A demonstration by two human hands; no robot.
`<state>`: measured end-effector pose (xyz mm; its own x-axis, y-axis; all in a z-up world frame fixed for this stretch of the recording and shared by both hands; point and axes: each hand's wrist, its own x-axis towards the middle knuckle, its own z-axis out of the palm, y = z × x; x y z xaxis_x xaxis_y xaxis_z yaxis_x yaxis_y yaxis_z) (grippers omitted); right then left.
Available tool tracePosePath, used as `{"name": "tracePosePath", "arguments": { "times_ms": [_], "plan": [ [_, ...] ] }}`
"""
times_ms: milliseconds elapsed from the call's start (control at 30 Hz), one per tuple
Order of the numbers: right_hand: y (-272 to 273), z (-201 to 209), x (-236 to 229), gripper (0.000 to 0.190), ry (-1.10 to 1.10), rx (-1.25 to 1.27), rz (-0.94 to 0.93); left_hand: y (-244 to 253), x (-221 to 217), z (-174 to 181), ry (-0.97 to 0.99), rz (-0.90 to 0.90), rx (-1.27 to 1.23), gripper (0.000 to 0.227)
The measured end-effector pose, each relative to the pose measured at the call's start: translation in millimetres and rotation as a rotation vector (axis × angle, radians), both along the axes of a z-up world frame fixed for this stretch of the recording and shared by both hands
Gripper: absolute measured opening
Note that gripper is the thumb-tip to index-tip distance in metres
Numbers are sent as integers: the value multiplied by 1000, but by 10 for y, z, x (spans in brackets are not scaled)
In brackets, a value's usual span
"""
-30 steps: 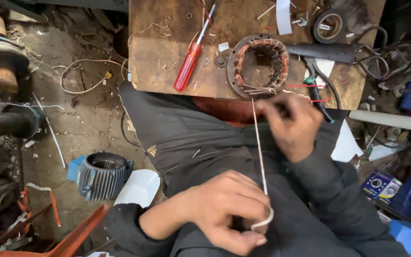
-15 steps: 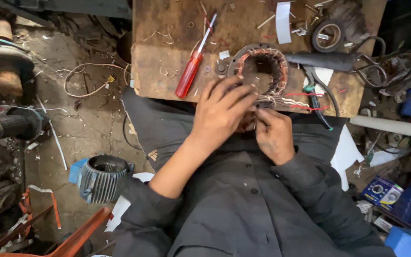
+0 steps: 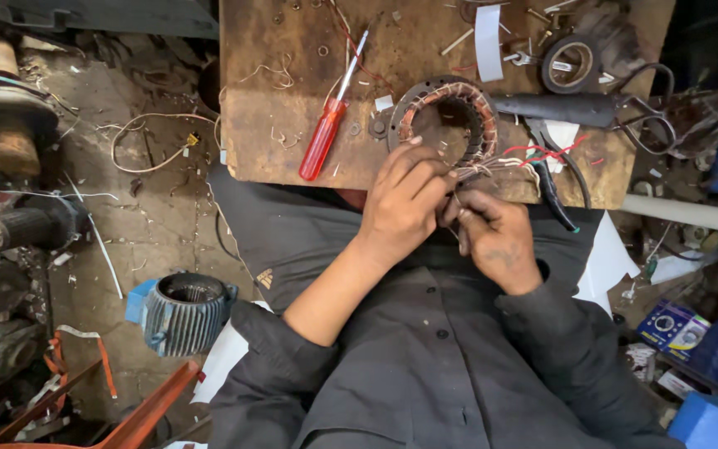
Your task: The person sits on the floor and repairs a circular electrical component by hand, stripping wire insulation, twisting connections, and using pliers to secure the wires. The workspace is cluttered with tools and parts.
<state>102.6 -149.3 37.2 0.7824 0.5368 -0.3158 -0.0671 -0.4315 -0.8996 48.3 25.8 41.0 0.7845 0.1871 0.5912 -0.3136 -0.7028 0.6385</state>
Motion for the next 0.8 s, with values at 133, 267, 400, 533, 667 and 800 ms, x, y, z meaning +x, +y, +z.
{"name": "tracePosePath", "arguments": {
  "times_ms": [133,267,400,533,667,800],
  "plan": [
    [29,-16,-60,22,-154,19,7,-8,23,-56,-95,2,151,23],
    [30,1,-102,22,-249,-22,5,-7,66,-123,-156,-4,193,15],
    [52,86,-114,20,-284,-36,31,1,60,-136,-149,-12,197,17],
    [-24,335,-62,20,-119,-40,34,28,-7,-104,-84,2,264,24],
    [-61,559,139,19,29,-73,11,28,-80,-26,-8,14,305,33],
    [39,574,145,23,15,-12,17,29,-80,61,3,15,241,31]
  ]
}}
